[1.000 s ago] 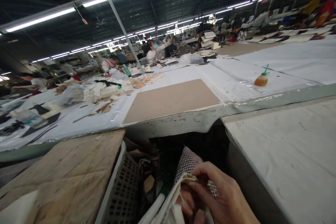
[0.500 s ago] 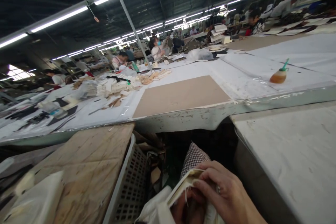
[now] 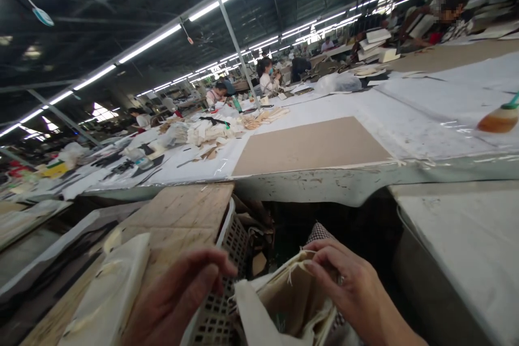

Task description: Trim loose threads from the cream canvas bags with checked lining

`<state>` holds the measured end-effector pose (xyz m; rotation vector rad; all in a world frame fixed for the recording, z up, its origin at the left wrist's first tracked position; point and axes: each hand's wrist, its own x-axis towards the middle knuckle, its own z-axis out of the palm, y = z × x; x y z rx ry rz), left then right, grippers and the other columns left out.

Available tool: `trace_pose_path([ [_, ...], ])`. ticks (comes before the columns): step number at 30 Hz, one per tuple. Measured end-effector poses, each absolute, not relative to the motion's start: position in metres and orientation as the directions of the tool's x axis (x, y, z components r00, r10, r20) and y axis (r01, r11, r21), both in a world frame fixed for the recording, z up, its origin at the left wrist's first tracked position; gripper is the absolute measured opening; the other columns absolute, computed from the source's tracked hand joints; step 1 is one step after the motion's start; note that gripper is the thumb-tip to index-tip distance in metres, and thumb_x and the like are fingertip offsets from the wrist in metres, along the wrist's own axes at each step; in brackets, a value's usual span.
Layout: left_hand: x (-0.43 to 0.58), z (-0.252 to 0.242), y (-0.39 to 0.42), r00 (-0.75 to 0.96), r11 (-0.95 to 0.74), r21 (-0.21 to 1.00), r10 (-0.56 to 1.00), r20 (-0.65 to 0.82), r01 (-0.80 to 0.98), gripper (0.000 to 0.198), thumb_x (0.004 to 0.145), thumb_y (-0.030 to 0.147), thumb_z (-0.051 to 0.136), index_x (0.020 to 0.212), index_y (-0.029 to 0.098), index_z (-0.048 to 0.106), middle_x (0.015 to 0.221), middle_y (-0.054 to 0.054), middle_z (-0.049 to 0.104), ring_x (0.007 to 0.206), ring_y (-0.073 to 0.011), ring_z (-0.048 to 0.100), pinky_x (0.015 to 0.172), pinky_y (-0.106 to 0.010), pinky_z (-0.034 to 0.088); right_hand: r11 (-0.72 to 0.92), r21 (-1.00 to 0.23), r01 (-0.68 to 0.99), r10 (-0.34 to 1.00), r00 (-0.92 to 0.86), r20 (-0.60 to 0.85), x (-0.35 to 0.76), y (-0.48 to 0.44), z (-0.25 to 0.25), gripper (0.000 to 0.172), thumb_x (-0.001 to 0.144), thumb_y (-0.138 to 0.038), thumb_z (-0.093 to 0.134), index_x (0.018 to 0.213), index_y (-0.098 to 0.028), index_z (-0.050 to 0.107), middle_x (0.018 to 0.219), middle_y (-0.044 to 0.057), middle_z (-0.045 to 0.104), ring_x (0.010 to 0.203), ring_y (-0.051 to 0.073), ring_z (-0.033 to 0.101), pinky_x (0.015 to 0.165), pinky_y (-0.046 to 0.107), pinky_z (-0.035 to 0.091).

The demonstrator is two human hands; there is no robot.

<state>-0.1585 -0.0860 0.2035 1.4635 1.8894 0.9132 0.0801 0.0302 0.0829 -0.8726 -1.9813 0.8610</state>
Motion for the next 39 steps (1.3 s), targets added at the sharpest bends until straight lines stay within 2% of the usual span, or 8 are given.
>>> trace_pose_path([
  [2, -0.149, 0.214, -0.064, -0.228, 0.068, 0.851, 0.972, 0.062, 0.521, 0.031, 0.093, 0.043, 0.055, 0.119, 0.029, 0.063, 0.117, -0.001, 0.070, 0.106, -0.0201, 0.064, 0.091, -0.025, 0.051, 0.535, -0.789, 0.303, 0.812, -0.442, 0.381, 0.077, 0.031, 0.082, 0.022, 0.095, -0.031, 0.049, 0.077, -0.024, 0.060, 0.102, 0.003, 0.070, 0.090, 0.020, 0.069, 0.078, 0.033, 0.055],
  [5, -0.132, 0.228, -0.036, 0.242, 0.166, 0.919, 0.934, -0.263, 0.356, 0.034, 0.097, 0.042, 0.048, 0.114, 0.020, 0.068, 0.106, -0.008, 0.074, 0.090, -0.0203, 0.070, 0.084, -0.031, 0.054, 0.547, -0.749, 0.374, 0.813, -0.449, 0.370, 0.078, 0.035, 0.079, 0.021, 0.095, -0.032, 0.049, 0.078, -0.025, 0.061, 0.103, 0.002, 0.070, 0.089, 0.020, 0.069, 0.077, 0.033, 0.056],
  [8, -0.122, 0.238, -0.027, 0.415, 0.342, 0.850, 0.760, -0.501, 0.400, 0.034, 0.095, 0.040, 0.050, 0.099, 0.015, 0.073, 0.097, -0.011, 0.075, 0.088, -0.0216, 0.071, 0.081, -0.032, 0.054, 0.572, -0.710, 0.410, 0.801, -0.468, 0.374, 0.080, 0.038, 0.077, 0.021, 0.094, -0.033, 0.049, 0.079, -0.025, 0.061, 0.103, 0.001, 0.071, 0.086, 0.019, 0.070, 0.072, 0.031, 0.056],
  [14, -0.116, 0.228, -0.043, 0.160, 0.312, 0.660, 0.818, -0.553, 0.683, 0.014, 0.084, 0.030, 0.063, 0.089, 0.021, 0.073, 0.082, 0.000, 0.074, 0.076, -0.0159, 0.067, 0.067, -0.022, 0.048, 0.564, -0.693, 0.449, 0.817, -0.426, 0.389, 0.073, 0.038, 0.077, 0.022, 0.094, -0.034, 0.048, 0.079, -0.027, 0.062, 0.102, -0.001, 0.072, 0.085, 0.019, 0.071, 0.068, 0.029, 0.057],
  [17, -0.108, 0.202, -0.055, -0.078, 0.211, 0.438, 0.950, -0.302, 0.874, 0.008, 0.073, 0.018, 0.071, 0.072, 0.020, 0.064, 0.065, 0.006, 0.064, 0.064, -0.0120, 0.060, 0.059, -0.021, 0.040, 0.545, -0.705, 0.455, 0.828, -0.427, 0.364, 0.071, 0.042, 0.075, 0.025, 0.094, -0.037, 0.047, 0.077, -0.027, 0.062, 0.103, -0.002, 0.072, 0.085, 0.018, 0.071, 0.068, 0.029, 0.057],
  [22, -0.110, 0.166, -0.069, -0.204, 0.150, 0.253, 0.957, 0.206, 0.956, 0.020, 0.068, 0.012, 0.072, 0.077, 0.020, 0.057, 0.079, 0.002, 0.061, 0.075, -0.0165, 0.059, 0.068, -0.025, 0.044, 0.497, -0.731, 0.467, 0.853, -0.418, 0.313, 0.072, 0.050, 0.069, 0.028, 0.093, -0.044, 0.048, 0.076, -0.029, 0.063, 0.104, -0.004, 0.072, 0.082, 0.018, 0.071, 0.066, 0.030, 0.056],
  [35, -0.118, 0.153, -0.068, -0.288, 0.293, 0.556, 0.952, -0.099, 0.778, 0.017, 0.088, 0.036, 0.058, 0.091, 0.023, 0.068, 0.086, 0.002, 0.073, 0.077, -0.0152, 0.066, 0.065, -0.019, 0.047, 0.603, -0.629, 0.491, 0.768, -0.572, 0.289, 0.092, 0.057, 0.083, 0.006, 0.083, -0.034, 0.065, 0.084, -0.028, 0.066, 0.107, -0.002, 0.072, 0.088, 0.021, 0.071, 0.068, 0.028, 0.057],
  [39, -0.124, 0.158, -0.067, -0.315, 0.330, 0.649, 0.938, -0.144, 0.686, 0.016, 0.085, 0.035, 0.061, 0.090, 0.022, 0.069, 0.086, 0.002, 0.073, 0.079, -0.0166, 0.066, 0.069, -0.020, 0.048, 0.547, -0.759, 0.353, 0.756, -0.599, 0.265, 0.094, 0.055, 0.086, 0.024, 0.092, -0.036, 0.054, 0.073, -0.024, 0.062, 0.103, 0.001, 0.071, 0.083, 0.017, 0.069, 0.069, 0.024, 0.054],
])
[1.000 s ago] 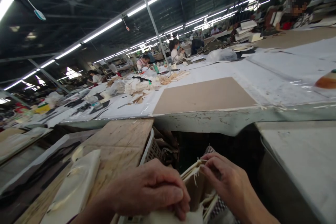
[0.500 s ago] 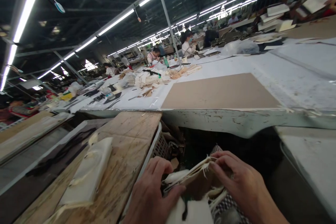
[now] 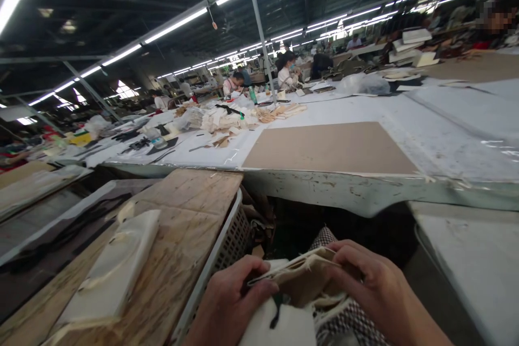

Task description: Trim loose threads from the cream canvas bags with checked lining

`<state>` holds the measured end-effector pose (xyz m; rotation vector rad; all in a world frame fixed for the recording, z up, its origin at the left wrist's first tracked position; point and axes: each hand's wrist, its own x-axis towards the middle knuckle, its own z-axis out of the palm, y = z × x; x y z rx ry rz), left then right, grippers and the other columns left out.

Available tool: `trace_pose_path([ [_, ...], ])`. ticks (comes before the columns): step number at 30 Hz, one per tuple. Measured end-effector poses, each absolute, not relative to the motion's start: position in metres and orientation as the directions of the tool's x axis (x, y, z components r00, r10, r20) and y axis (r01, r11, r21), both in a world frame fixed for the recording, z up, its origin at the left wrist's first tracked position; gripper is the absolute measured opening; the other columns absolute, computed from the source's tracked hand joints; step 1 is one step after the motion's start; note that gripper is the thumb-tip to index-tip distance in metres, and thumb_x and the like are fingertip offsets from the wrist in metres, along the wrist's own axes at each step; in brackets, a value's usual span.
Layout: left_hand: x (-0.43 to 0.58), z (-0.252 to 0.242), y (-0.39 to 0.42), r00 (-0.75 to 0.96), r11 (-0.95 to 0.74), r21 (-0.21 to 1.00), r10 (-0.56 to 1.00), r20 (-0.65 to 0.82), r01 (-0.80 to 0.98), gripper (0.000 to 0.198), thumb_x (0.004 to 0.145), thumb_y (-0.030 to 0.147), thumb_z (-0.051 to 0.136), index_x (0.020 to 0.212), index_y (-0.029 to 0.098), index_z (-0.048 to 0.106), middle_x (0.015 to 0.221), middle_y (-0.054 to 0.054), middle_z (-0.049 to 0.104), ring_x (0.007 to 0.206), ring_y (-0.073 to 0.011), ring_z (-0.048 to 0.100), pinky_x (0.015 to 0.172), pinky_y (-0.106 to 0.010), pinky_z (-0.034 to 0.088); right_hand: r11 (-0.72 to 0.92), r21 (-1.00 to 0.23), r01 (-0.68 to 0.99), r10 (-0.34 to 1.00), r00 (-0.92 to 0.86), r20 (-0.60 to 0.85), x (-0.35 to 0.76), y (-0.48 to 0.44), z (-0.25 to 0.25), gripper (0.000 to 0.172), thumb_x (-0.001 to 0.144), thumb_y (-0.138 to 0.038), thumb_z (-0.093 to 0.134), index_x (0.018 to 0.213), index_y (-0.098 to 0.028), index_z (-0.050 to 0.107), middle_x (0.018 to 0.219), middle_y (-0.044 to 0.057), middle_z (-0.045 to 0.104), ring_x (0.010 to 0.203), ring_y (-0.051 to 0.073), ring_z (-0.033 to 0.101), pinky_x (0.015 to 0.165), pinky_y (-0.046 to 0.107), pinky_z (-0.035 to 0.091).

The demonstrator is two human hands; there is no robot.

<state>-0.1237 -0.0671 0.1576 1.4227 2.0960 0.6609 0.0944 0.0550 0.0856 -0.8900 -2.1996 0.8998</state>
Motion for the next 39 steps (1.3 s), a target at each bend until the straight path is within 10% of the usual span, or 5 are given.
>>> trace_pose_path([
  [8, -0.130, 0.156, -0.072, -0.382, 0.400, 0.610, 0.909, -0.167, 0.684, 0.015, 0.080, 0.035, 0.065, 0.089, 0.023, 0.070, 0.077, 0.003, 0.073, 0.070, -0.0164, 0.064, 0.063, -0.022, 0.043, 0.366, -0.927, 0.087, 0.747, -0.622, 0.236, 0.103, 0.046, 0.077, 0.031, 0.088, -0.045, 0.061, 0.068, -0.023, 0.067, 0.112, 0.002, 0.068, 0.095, 0.018, 0.068, 0.083, 0.020, 0.053],
  [39, -0.133, 0.154, -0.042, -0.106, 0.166, 0.812, 0.986, -0.129, 0.559, 0.020, 0.084, 0.030, 0.065, 0.070, 0.015, 0.065, 0.079, -0.003, 0.068, 0.078, -0.0167, 0.061, 0.070, -0.025, 0.044, 0.389, -0.878, 0.280, 0.900, -0.321, 0.296, 0.091, 0.042, 0.073, 0.033, 0.090, -0.040, 0.056, 0.062, -0.022, 0.056, 0.095, 0.004, 0.072, 0.082, 0.019, 0.069, 0.071, 0.025, 0.053],
])
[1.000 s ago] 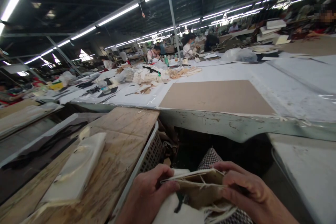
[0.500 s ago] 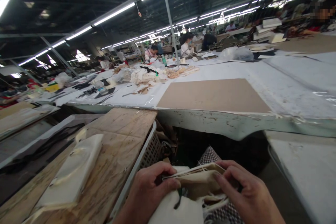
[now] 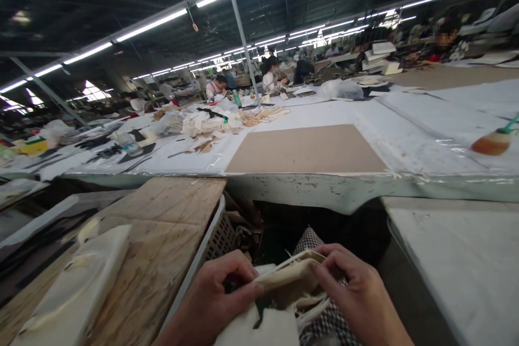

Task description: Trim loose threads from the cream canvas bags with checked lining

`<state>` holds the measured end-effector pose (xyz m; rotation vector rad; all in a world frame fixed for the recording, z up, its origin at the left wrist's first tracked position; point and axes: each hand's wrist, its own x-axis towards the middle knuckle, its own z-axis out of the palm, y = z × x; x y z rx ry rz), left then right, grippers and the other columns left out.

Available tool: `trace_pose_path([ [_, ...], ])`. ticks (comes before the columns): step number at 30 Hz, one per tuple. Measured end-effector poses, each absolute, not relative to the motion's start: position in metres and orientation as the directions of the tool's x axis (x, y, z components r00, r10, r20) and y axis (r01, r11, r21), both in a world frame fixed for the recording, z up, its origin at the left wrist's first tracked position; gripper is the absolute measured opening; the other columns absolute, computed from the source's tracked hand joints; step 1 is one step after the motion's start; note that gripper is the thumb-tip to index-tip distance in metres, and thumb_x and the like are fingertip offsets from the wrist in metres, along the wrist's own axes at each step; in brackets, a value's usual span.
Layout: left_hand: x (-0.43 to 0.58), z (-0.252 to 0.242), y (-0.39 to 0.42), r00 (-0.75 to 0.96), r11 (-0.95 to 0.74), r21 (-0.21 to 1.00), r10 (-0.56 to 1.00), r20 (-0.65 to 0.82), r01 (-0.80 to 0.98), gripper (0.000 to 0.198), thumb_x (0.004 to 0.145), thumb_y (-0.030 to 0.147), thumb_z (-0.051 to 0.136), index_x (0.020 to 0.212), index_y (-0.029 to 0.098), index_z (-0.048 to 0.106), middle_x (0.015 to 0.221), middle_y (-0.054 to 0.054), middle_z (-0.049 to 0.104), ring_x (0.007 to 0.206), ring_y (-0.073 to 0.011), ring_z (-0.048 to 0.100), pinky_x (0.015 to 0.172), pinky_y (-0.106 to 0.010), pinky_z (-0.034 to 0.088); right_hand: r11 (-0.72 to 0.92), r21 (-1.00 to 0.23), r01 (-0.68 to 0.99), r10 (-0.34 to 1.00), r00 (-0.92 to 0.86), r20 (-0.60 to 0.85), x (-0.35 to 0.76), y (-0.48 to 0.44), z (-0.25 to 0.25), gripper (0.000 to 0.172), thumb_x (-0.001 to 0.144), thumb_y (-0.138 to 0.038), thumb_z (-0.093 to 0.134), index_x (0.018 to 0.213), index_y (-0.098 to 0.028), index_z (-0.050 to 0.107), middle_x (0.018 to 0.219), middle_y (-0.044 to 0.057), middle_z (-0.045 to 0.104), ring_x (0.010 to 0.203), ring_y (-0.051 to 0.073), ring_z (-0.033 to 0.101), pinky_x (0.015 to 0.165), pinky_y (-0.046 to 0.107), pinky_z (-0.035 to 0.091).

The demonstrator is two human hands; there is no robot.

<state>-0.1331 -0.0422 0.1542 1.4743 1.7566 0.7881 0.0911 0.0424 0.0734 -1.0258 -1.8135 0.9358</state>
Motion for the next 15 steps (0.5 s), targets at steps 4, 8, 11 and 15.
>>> trace_pose_path([
  [4, -0.138, 0.155, -0.039, -0.051, 0.247, 0.868, 0.967, -0.249, 0.430, 0.024, 0.079, 0.037, 0.071, 0.084, 0.015, 0.067, 0.080, -0.002, 0.065, 0.074, -0.0147, 0.057, 0.065, -0.024, 0.041, 0.369, -0.882, 0.294, 0.905, -0.330, 0.269, 0.092, 0.045, 0.074, 0.034, 0.090, -0.040, 0.055, 0.061, -0.022, 0.054, 0.096, 0.005, 0.072, 0.080, 0.019, 0.068, 0.065, 0.024, 0.052],
  [8, -0.137, 0.157, -0.035, -0.067, 0.345, 0.862, 0.936, -0.345, 0.371, 0.031, 0.078, 0.043, 0.070, 0.085, 0.013, 0.065, 0.071, 0.002, 0.059, 0.064, -0.0110, 0.049, 0.057, -0.022, 0.036, 0.366, -0.882, 0.295, 0.901, -0.350, 0.257, 0.094, 0.047, 0.072, 0.034, 0.089, -0.039, 0.056, 0.060, -0.021, 0.053, 0.096, 0.004, 0.071, 0.074, 0.017, 0.067, 0.064, 0.024, 0.051],
  [11, -0.135, 0.160, -0.029, -0.095, 0.396, 0.823, 0.915, -0.393, 0.407, 0.028, 0.076, 0.040, 0.070, 0.080, 0.013, 0.063, 0.065, 0.004, 0.056, 0.058, -0.0095, 0.045, 0.053, -0.021, 0.031, 0.364, -0.886, 0.288, 0.898, -0.360, 0.252, 0.093, 0.047, 0.071, 0.034, 0.088, -0.038, 0.057, 0.060, -0.021, 0.052, 0.095, 0.002, 0.071, 0.070, 0.015, 0.065, 0.065, 0.023, 0.050],
  [15, -0.132, 0.166, -0.023, -0.077, 0.327, 0.745, 0.934, -0.349, 0.582, 0.016, 0.079, 0.030, 0.064, 0.083, 0.015, 0.069, 0.070, 0.003, 0.061, 0.062, -0.0110, 0.051, 0.055, -0.021, 0.035, 0.364, -0.892, 0.269, 0.903, -0.336, 0.267, 0.090, 0.046, 0.070, 0.034, 0.087, -0.039, 0.058, 0.059, -0.021, 0.053, 0.094, 0.002, 0.071, 0.080, 0.018, 0.067, 0.068, 0.023, 0.051],
])
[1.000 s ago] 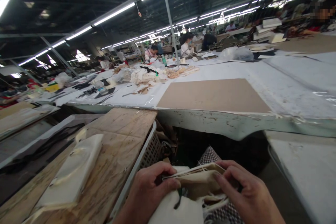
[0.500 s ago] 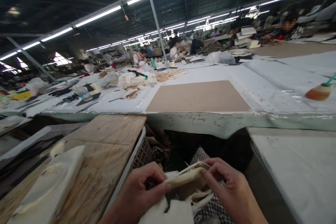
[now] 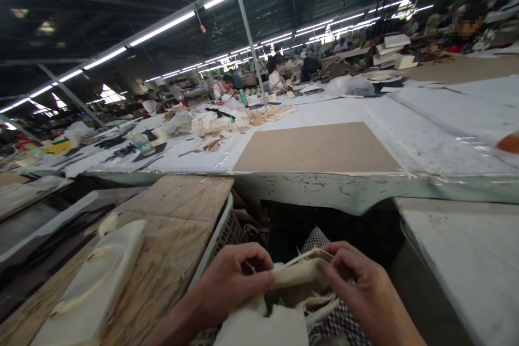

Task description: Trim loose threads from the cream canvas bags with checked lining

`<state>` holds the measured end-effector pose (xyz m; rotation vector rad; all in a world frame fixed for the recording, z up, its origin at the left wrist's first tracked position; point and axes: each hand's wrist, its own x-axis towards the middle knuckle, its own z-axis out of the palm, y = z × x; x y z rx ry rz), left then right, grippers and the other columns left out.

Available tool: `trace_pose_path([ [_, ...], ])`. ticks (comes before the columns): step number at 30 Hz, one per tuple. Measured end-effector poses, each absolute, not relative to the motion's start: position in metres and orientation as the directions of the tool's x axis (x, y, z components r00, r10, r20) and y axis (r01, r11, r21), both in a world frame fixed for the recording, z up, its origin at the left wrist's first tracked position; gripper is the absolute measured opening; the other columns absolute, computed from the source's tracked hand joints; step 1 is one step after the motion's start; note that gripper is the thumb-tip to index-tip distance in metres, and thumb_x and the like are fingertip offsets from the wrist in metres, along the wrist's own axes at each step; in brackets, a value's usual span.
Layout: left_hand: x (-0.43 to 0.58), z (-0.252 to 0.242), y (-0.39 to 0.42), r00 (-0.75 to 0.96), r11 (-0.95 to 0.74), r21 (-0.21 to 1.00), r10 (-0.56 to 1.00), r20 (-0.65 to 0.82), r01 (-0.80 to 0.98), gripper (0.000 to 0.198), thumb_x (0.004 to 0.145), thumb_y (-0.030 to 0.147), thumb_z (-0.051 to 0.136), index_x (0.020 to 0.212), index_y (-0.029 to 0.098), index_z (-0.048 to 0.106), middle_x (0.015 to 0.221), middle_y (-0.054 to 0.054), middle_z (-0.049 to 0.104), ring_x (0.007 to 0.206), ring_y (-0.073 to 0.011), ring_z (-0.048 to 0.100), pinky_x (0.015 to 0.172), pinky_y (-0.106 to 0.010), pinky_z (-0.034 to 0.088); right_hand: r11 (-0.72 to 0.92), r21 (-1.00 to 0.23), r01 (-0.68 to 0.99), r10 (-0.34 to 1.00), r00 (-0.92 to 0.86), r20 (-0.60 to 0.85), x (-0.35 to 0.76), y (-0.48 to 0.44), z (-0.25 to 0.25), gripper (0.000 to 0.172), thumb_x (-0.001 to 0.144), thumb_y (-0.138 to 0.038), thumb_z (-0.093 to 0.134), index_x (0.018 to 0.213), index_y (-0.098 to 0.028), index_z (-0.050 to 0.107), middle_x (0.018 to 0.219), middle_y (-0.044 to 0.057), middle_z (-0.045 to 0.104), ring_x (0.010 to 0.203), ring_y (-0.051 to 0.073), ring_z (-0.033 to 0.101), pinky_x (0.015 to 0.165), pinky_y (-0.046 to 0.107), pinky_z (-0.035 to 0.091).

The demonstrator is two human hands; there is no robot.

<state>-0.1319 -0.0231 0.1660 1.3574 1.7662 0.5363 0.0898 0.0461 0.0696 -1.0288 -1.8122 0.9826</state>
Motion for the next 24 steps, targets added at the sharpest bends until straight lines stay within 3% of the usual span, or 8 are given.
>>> trace_pose_path([
  [4, -0.128, 0.173, -0.023, 0.061, 0.047, 0.562, 0.983, -0.171, 0.826, 0.019, 0.086, 0.022, 0.053, 0.081, 0.019, 0.071, 0.079, 0.000, 0.067, 0.073, -0.0126, 0.059, 0.066, -0.021, 0.039, 0.367, -0.894, 0.255, 0.899, -0.344, 0.271, 0.086, 0.045, 0.069, 0.031, 0.090, -0.036, 0.055, 0.062, -0.022, 0.053, 0.096, 0.003, 0.071, 0.082, 0.018, 0.068, 0.070, 0.025, 0.051],
  [8, -0.127, 0.181, -0.023, 0.153, -0.103, 0.258, 0.971, -0.182, 0.961, 0.019, 0.088, 0.018, 0.050, 0.077, 0.020, 0.066, 0.079, 0.001, 0.067, 0.071, -0.0130, 0.059, 0.065, -0.024, 0.035, 0.384, -0.892, 0.240, 0.892, -0.344, 0.291, 0.080, 0.044, 0.071, 0.028, 0.090, -0.032, 0.054, 0.064, -0.022, 0.052, 0.093, 0.003, 0.070, 0.080, 0.018, 0.067, 0.070, 0.028, 0.050],
  [10, -0.125, 0.185, -0.019, 0.204, -0.167, 0.175, 0.954, -0.219, 0.970, 0.017, 0.090, 0.020, 0.051, 0.079, 0.021, 0.064, 0.081, 0.002, 0.068, 0.073, -0.0140, 0.061, 0.066, -0.025, 0.034, 0.392, -0.890, 0.233, 0.889, -0.346, 0.301, 0.077, 0.043, 0.071, 0.027, 0.089, -0.029, 0.054, 0.064, -0.022, 0.051, 0.090, 0.003, 0.070, 0.077, 0.018, 0.066, 0.067, 0.027, 0.048],
  [15, -0.113, 0.183, -0.001, 0.326, -0.290, 0.159, 0.894, -0.308, 0.944, 0.014, 0.096, 0.033, 0.051, 0.097, 0.024, 0.062, 0.092, 0.002, 0.070, 0.082, -0.0194, 0.067, 0.069, -0.029, 0.037, 0.377, -0.899, 0.223, 0.894, -0.341, 0.290, 0.076, 0.042, 0.071, 0.025, 0.087, -0.024, 0.055, 0.063, -0.021, 0.051, 0.085, 0.000, 0.069, 0.074, 0.016, 0.065, 0.066, 0.025, 0.046],
  [20, -0.107, 0.164, 0.007, 0.404, -0.385, 0.122, 0.885, -0.231, 0.915, 0.023, 0.100, 0.027, 0.038, 0.088, 0.023, 0.057, 0.085, 0.003, 0.067, 0.074, -0.0164, 0.063, 0.064, -0.030, 0.035, 0.333, -0.909, 0.249, 0.912, -0.332, 0.243, 0.083, 0.046, 0.071, 0.026, 0.086, -0.024, 0.058, 0.062, -0.021, 0.051, 0.085, 0.001, 0.070, 0.078, 0.016, 0.066, 0.069, 0.026, 0.046],
  [24, -0.108, 0.161, 0.006, 0.409, -0.369, 0.200, 0.883, -0.231, 0.908, 0.022, 0.098, 0.024, 0.041, 0.086, 0.021, 0.059, 0.086, 0.000, 0.064, 0.077, -0.0162, 0.060, 0.068, -0.029, 0.038, 0.305, -0.919, 0.250, 0.909, -0.364, 0.203, 0.086, 0.048, 0.072, 0.025, 0.086, -0.025, 0.059, 0.062, -0.021, 0.053, 0.084, 0.001, 0.070, 0.078, 0.016, 0.066, 0.069, 0.025, 0.047],
])
